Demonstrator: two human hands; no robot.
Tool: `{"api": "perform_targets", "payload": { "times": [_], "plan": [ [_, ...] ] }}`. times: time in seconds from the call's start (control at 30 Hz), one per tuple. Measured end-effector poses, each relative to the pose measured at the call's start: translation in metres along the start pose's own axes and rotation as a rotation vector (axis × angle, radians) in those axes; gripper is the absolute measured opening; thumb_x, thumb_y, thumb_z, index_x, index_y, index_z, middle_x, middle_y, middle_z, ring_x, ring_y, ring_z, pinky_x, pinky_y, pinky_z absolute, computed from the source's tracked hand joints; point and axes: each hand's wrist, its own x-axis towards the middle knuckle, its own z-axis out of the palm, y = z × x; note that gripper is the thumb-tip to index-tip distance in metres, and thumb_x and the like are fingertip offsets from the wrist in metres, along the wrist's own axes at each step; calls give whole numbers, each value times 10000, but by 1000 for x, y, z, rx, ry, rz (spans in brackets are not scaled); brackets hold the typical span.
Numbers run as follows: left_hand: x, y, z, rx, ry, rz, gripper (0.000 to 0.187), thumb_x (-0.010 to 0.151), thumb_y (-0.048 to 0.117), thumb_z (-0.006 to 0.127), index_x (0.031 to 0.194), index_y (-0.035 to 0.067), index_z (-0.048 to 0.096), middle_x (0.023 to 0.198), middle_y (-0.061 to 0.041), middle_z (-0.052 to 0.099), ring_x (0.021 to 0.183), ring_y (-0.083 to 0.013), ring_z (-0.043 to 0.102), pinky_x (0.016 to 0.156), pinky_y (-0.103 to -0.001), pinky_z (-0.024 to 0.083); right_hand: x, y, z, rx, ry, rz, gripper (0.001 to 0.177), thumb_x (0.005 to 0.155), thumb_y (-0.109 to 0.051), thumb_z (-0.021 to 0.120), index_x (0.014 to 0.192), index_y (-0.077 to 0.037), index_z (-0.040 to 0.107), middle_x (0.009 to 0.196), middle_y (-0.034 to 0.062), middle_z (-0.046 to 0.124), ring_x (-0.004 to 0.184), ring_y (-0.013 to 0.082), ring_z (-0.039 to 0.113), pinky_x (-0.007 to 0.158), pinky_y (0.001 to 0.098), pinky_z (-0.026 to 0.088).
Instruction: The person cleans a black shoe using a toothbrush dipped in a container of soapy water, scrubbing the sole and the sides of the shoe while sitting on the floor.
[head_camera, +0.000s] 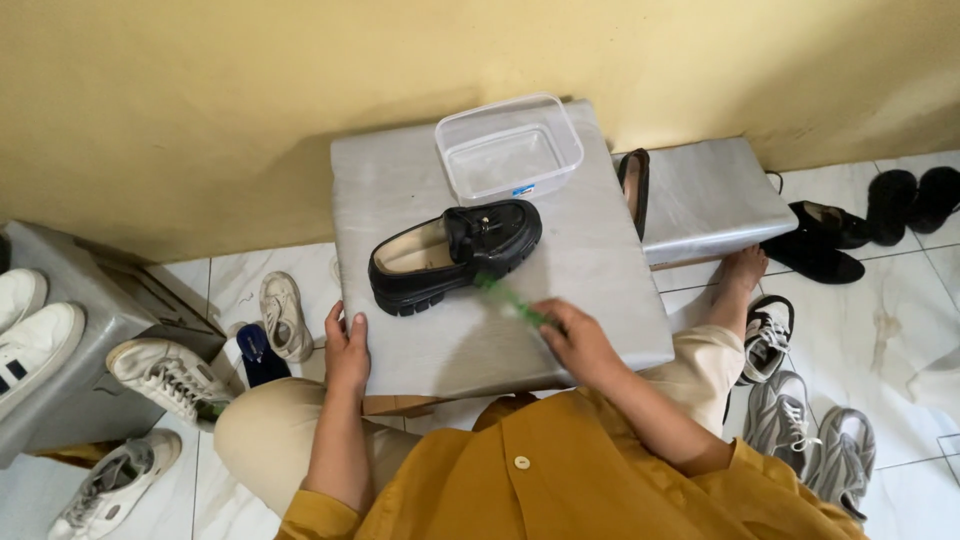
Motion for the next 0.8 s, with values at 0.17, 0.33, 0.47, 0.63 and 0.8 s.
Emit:
{"api": "perform_targets", "payload": {
  "times": [0.17,0.33,0.47,0.63,0.8],
  "plan": [
    [-6,4,-1,-23,-8,-11,622,1068,451,445,1594,154,296,1517,-275,445,1418,-438,430,1141,-581,382,5,35,2,31,80,8,324,849,-111,769,1163,-186,739,970,107,749,894,327,717,835,450,575],
    [-3,7,-1,-30,-17,2,629,1067,447,442,1596,140,294,1491,-273,469,1397,-445,451,1128,-589,393,11,30,-10,70,64,-16,268,852,-111,778,1102,-205,798,921,75,731,833,288,719,778,408,583],
    [-1,0,-1,-37,-13,9,626,1064,433,465,1587,125,314,1460,-278,500,1372,-448,476,1105,-589,412,26,55,-24,238,181,64,285,895,-89,731,1166,-171,769,953,59,702,813,198,647,751,342,553],
    [-10,18,-1,-26,-21,-24,620,1064,437,473,1591,152,315,1484,-252,483,1393,-434,456,1121,-580,402,21,46,-24,199,181,205,343,931,-93,667,1252,-195,732,919,90,700,802,240,675,780,383,566],
    [-12,22,0,-42,-12,-33,616,1061,417,481,1585,135,324,1487,-265,478,1399,-451,444,1121,-593,395,-15,10,-10,32,68,113,339,899,-118,690,1222,-214,727,1082,123,755,1011,381,716,912,494,561]
  ]
}}
